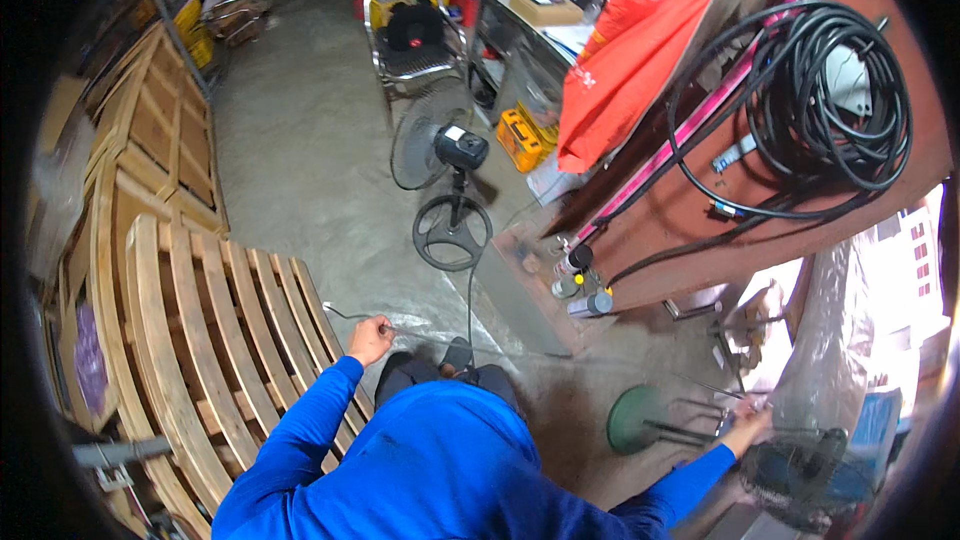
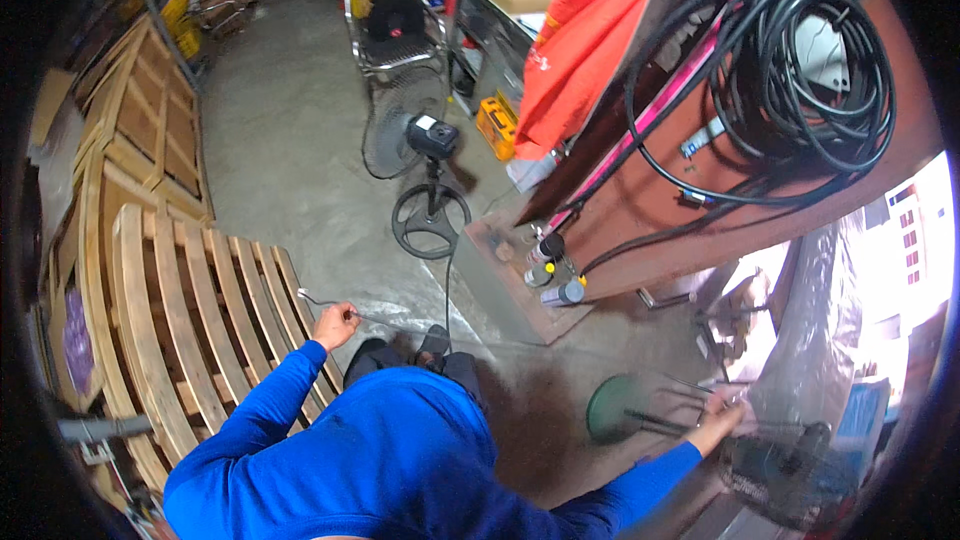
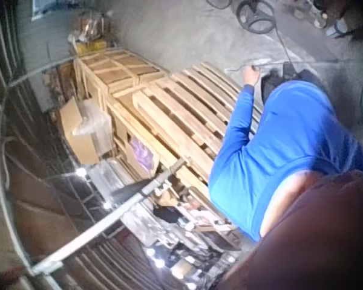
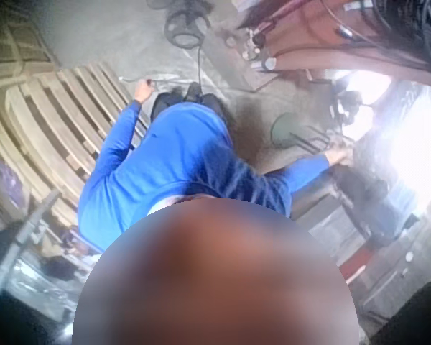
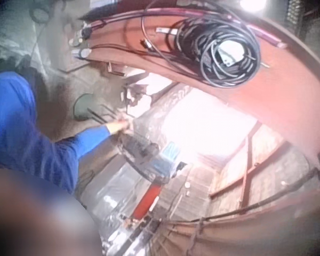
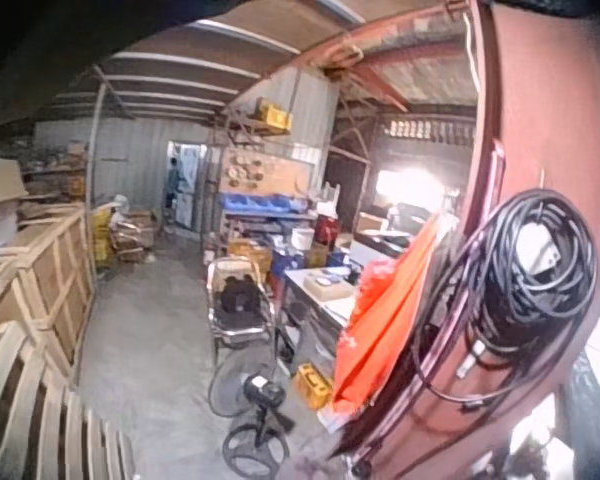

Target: The person repeatedly plugs in and unplugs a power cord to a power strip, then walks to a standing fan and turns it on and off multiple times. The person handles the fan and power strip by hand in a cluttered workshop.

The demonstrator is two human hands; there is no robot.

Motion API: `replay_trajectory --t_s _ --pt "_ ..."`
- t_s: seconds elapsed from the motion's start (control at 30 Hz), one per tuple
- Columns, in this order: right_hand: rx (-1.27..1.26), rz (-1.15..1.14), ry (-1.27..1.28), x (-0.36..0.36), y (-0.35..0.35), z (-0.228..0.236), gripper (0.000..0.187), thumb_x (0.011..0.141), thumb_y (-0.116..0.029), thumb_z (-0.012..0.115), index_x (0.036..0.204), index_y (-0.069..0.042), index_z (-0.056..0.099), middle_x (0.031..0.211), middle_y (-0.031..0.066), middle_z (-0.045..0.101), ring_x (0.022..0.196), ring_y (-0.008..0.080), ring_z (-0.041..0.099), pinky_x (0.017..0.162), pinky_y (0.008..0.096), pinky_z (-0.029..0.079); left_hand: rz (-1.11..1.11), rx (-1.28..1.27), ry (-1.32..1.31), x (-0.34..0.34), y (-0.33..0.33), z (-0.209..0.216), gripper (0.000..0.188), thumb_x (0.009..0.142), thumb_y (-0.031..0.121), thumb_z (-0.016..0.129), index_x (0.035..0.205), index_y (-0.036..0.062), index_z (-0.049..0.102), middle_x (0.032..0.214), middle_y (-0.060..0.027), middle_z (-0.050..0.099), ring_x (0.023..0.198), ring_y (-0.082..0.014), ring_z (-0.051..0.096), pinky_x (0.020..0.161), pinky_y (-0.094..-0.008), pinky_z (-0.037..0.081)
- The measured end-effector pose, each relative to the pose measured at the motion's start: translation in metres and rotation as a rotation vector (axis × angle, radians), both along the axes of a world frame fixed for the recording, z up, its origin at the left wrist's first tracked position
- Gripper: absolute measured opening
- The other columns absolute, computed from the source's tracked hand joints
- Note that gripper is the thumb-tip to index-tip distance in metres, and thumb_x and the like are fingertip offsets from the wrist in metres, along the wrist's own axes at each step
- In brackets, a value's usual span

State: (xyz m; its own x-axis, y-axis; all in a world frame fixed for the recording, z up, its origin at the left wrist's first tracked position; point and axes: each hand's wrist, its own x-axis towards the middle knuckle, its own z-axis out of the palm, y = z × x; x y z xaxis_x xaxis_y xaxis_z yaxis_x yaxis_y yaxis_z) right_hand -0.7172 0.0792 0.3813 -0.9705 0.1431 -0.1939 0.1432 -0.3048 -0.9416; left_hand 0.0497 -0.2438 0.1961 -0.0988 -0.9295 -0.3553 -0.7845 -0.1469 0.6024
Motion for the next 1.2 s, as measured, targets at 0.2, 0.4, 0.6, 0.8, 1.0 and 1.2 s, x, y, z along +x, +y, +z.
replay_trajectory --t_s 0.2,0.4,0.6,0.8,1.0,1.2 --pt "0.929 0.472 0.746 0.228 -0.199 -0.110 0.033 0.083 -0.027 0.069 0.098 -0.001 0.057 0.084 0.0108 0.056 0.075 0.0237 0.051 0.066 0.0392 0.043 -0.268 -0.035 -0.124 -0.059 -0.063 0.111 0.025 0.075 0.028 0.067 0.094 0.0126 0.071 0.081 -0.0158 0.070 0.081 -0.0340 0.068 0.072 -0.0438 0.053" --pt "0.728 2.003 0.527 0.479 -0.375 -0.088 0.074 0.089 -0.048 0.059 0.133 0.009 0.043 0.126 0.0296 0.053 0.118 0.0404 0.050 0.101 0.0435 0.037 -0.517 -0.185 0.109 -0.108 -0.119 0.124 0.017 0.073 0.023 0.065 0.086 0.0130 0.071 0.083 -0.0155 0.069 0.079 -0.0354 0.067 0.071 -0.0462 0.053" --pt "0.611 1.628 0.538 0.509 -0.410 -0.077 0.027 0.097 -0.025 0.049 0.111 -0.007 0.063 0.090 0.0195 0.067 0.084 0.0383 0.065 0.074 0.0449 0.050 -0.165 0.756 1.157 -0.118 -0.205 0.101 0.054 0.091 0.001 0.048 0.142 0.0117 0.035 0.132 -0.0161 0.054 0.113 -0.0262 0.059 0.090 -0.0418 0.051" --pt "0.920 1.625 0.783 0.528 -0.402 -0.078 0.015 0.094 -0.025 0.053 0.093 -0.011 0.059 0.075 0.0168 0.064 0.071 0.0391 0.063 0.059 0.0478 0.049 0.149 1.226 1.195 -0.181 -0.294 0.033 0.039 0.098 0.036 0.049 0.125 0.0101 0.040 0.105 -0.0110 0.058 0.092 -0.0258 0.062 0.073 -0.0386 0.052" --pt "0.991 1.562 0.768 0.508 -0.386 -0.087 0.017 0.093 -0.029 0.055 0.091 -0.013 0.059 0.075 0.0152 0.064 0.069 0.0368 0.064 0.056 0.0477 0.049 0.206 1.165 0.862 -0.225 -0.343 -0.007 0.043 0.095 0.043 0.056 0.123 0.0118 0.047 0.097 -0.0091 0.060 0.078 -0.0225 0.062 0.066 -0.0364 0.054" --pt "1.040 1.699 0.791 0.486 -0.372 -0.130 0.020 0.094 -0.030 0.053 0.090 -0.010 0.058 0.078 0.0144 0.065 0.070 0.0368 0.064 0.061 0.0473 0.050 0.214 0.699 0.767 -0.269 -0.374 -0.019 0.034 0.094 0.037 0.058 0.109 0.0063 0.057 0.079 -0.0043 0.061 0.055 -0.0156 0.058 0.048 -0.0294 0.047"
